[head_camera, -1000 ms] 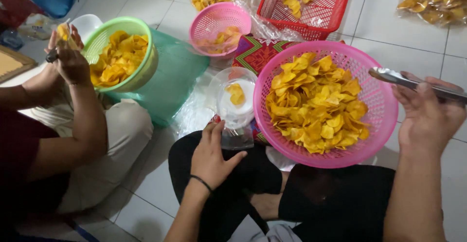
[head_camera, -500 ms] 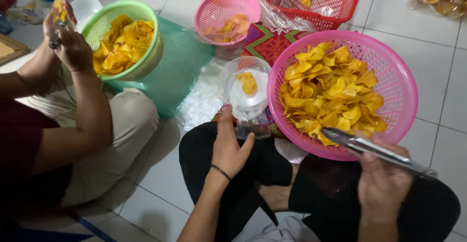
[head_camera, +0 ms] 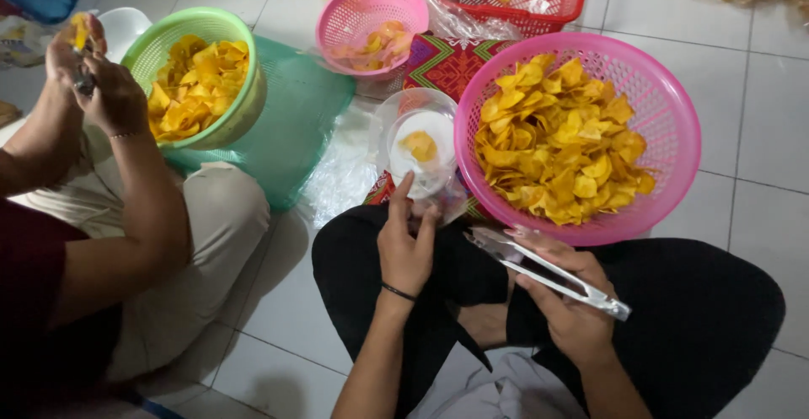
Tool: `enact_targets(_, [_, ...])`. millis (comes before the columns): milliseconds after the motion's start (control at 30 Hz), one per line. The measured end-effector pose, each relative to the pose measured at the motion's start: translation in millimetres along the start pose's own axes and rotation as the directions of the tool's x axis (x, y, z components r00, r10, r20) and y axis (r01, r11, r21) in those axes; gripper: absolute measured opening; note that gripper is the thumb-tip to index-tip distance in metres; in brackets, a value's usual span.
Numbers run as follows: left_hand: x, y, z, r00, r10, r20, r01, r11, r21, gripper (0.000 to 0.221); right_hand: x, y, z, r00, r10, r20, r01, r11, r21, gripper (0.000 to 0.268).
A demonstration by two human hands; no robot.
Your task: Workers are manually transferring fried chips from large baskets into individual plastic bags for packaging.
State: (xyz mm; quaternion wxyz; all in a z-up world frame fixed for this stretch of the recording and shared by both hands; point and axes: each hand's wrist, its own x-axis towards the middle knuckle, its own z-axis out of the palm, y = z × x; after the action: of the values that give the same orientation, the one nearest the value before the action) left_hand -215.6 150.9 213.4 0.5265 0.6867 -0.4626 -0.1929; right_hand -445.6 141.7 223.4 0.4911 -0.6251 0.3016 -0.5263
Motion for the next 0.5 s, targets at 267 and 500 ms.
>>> enact_targets(267, [-39,22,-1,0.97,0.241,0.011,-0.241,0.968,0.071,0.058,-6,-38,5,0.979,-0.197,0.054,0.204,0.934,-0.294,0.034])
enact_targets(500, [-55,25,3,0.963,0.263,0.063,-0.268,0.961,0.075,0.057,0,-21,5,0.963,-0.195,0.186,0.256,0.879,-0.403,0.034])
